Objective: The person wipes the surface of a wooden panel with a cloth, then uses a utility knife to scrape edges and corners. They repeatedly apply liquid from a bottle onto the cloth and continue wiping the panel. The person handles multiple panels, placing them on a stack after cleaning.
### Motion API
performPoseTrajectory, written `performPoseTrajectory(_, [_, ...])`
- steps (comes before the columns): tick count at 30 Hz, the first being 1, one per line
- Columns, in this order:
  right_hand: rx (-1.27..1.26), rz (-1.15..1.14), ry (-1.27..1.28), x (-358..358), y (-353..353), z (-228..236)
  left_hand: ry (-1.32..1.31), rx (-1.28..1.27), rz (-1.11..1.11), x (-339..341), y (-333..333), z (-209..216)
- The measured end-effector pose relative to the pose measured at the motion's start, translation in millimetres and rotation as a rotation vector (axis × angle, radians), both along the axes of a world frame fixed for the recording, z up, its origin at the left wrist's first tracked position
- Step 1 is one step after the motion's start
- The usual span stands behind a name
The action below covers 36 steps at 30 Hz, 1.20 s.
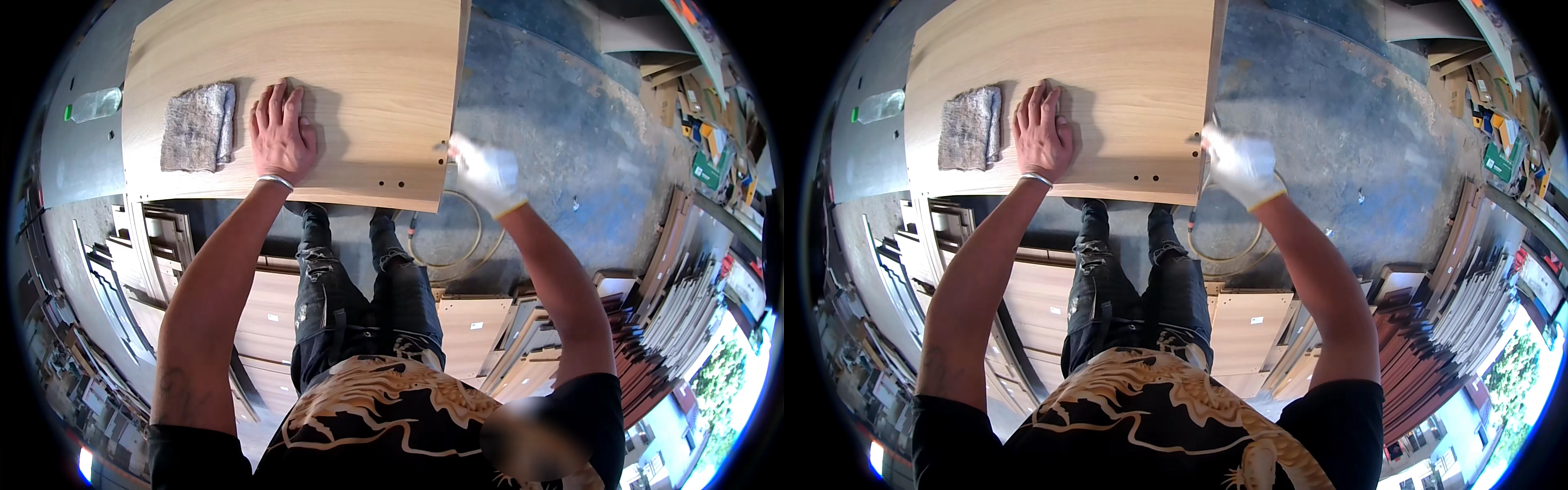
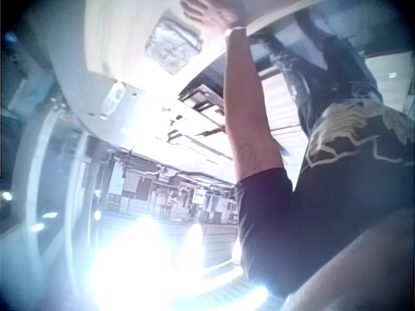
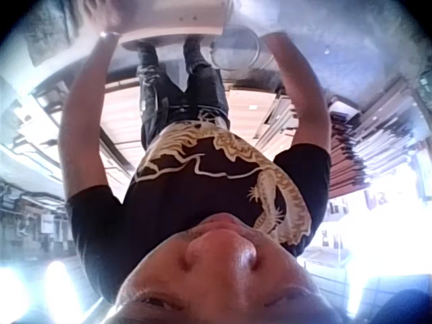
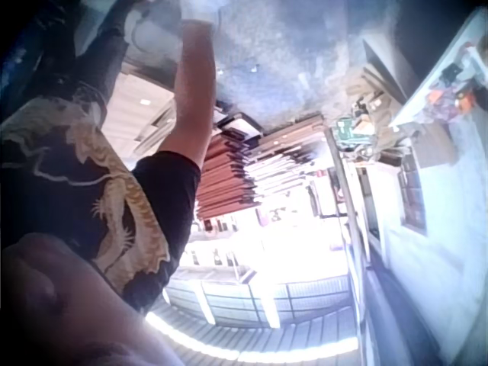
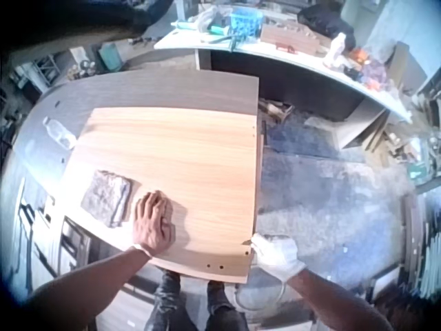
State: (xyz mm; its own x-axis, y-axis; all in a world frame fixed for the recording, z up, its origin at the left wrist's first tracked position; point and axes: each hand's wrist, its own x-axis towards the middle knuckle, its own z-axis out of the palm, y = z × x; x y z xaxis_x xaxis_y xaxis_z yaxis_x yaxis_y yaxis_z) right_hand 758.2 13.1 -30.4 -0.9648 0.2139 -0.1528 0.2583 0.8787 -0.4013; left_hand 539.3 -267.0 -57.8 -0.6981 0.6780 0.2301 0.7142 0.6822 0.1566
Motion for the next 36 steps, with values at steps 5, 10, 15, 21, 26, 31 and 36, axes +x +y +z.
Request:
performPoseTrajectory(5, [0.123, -0.067, -0.056, -36, 24, -2, 0.000, 0.001, 0.000, 0, 4, -2])
performPoseTrajectory(10, [-0.010, 0.034, 0.060, 27, -13, -4, -0.004, -0.006, 0.005, 0, 0, 3])
performPoseTrajectory(15, [-0.022, 0.105, -0.264, 97, -46, -7, -0.031, -0.026, 0.018, 2, 0, 0])
performPoseTrajectory(21, [-0.333, -0.381, -0.019, 153, -53, -21, -0.038, -0.015, 0.007, 3, 7, 2])
performPoseTrajectory(26, [-1.222, -1.109, 0.176, 163, -89, -26, -0.394, -0.213, -0.328, 81, 72, 14])
performPoseTrajectory(31, [-1.447, -1.394, 0.491, 159, -112, -8, -0.459, -0.404, -0.660, 197, 80, 19])
performPoseTrajectory(36, [-1.598, -1.195, 0.371, 107, -138, 34, -0.970, -0.167, -0.522, 201, -19, 37])
